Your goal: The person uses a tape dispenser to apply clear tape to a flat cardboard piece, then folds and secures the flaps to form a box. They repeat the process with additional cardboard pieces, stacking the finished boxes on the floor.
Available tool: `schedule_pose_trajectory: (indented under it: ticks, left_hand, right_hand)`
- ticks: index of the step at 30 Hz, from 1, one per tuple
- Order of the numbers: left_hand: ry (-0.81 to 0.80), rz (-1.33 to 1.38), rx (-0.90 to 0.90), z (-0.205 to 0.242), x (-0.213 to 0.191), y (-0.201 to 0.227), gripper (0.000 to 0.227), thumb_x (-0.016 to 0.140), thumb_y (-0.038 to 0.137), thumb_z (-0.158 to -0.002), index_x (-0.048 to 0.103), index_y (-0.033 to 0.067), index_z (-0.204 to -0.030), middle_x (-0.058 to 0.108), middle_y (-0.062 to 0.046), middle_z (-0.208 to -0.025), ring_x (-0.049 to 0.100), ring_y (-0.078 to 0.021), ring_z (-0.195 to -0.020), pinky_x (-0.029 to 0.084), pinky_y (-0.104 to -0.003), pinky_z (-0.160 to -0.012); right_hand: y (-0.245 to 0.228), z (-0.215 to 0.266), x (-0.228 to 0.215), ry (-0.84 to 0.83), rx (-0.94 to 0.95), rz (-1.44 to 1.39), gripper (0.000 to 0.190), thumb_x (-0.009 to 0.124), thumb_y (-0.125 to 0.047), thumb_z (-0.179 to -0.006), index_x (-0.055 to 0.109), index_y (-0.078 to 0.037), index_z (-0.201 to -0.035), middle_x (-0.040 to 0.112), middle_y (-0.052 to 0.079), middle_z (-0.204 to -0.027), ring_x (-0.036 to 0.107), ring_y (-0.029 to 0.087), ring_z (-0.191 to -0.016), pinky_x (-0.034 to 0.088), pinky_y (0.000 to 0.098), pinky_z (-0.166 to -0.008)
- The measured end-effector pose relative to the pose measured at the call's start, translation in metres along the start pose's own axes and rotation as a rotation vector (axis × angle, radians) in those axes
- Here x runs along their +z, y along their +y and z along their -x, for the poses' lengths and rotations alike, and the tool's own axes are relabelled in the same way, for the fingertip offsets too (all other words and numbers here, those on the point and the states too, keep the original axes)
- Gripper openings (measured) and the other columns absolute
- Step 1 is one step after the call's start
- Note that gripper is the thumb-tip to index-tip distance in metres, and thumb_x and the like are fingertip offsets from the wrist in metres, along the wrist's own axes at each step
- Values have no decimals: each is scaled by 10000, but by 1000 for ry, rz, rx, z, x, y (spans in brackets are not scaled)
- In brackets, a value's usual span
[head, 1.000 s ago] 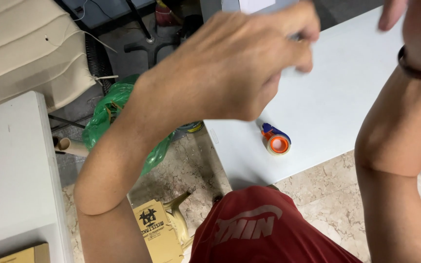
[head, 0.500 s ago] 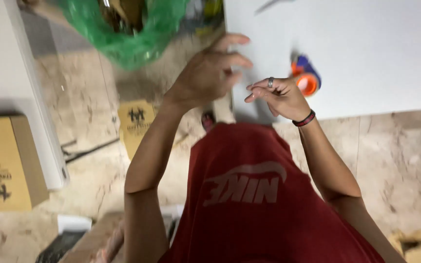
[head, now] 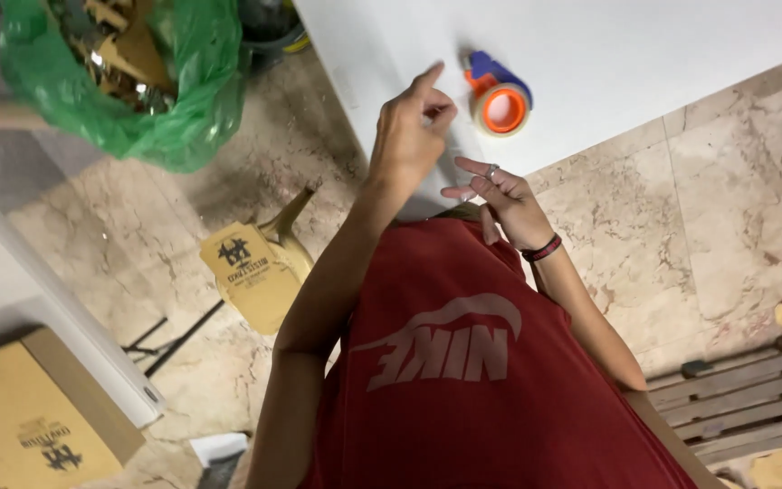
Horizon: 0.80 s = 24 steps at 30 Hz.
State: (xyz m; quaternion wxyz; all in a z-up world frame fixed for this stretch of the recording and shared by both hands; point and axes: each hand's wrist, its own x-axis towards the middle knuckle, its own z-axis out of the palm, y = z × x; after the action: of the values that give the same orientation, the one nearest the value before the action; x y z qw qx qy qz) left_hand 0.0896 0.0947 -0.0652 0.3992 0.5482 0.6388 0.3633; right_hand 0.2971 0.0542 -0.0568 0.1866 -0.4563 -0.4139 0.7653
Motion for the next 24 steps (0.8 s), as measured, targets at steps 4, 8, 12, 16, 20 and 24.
schedule_pose_trajectory:
  ticks: [4, 8, 12, 16, 20, 24]
  left_hand:
    - [-17, 13, 165, -34, 20, 11, 129, 683, -2, -877, 738, 114, -895, 602, -59, -996, 670, -211, -862, 574, -312, -758]
    - [-161, 67, 246, -55, 27, 45, 90, 637, 24, -936, 672, 106, -929, 640, -48, -965, 645, -196, -880, 532, -312, -816]
    - [-207, 359, 332, -56, 46, 48, 132, 621, -83, -996, 668, 10, -1077, 626, -132, -1080, 702, -240, -1023, 651, -289, -953]
    - [-211, 194, 459, -53, 40, 65, 160, 630, -69, -982, 657, 39, -1098, 592, -102, -1091, 646, -200, -980, 649, -255, -861]
    - [-176, 56, 653, -42, 14, 102, 106, 576, -34, -1032, 659, 11, -1080, 571, -114, -1074, 640, -224, -950, 605, -303, -760]
    - [-202, 40, 726, -34, -17, 121, 82, 613, -29, -1026, 660, 16, -1076, 568, -106, -1086, 648, -217, -959, 618, -299, -750]
  right_hand:
    - [-2, -3, -26, -14, 48, -11, 545, 453, -246, -1061, 350, -123, -1582, 758, 181, -1154, 582, 183, -362, 319, 235, -329]
    - [-5, -11, -51, -2, -46, -117, 521, 447, -241, -1072, 374, -57, -1555, 746, 187, -1174, 609, 214, -402, 463, 250, -416]
    - [-6, -21, -63, 12, -136, -164, 478, 397, -206, -1096, 453, 47, -1497, 716, 252, -1212, 624, 212, -448, 565, 259, -619]
    - [11, -32, -69, 10, -225, -232, 446, 455, -197, -1098, 490, 20, -1486, 715, 258, -1201, 665, 269, -489, 591, 296, -548]
    - [32, -37, -69, -51, -220, -424, 491, 515, 14, -965, 516, 8, -1456, 649, 169, -1337, 743, 345, -704, 640, 329, -593]
    - [60, -43, -58, 290, -222, -334, 270, 572, -89, -1063, 635, -60, -802, 673, 145, -625, 702, 228, -557, 638, 356, -651]
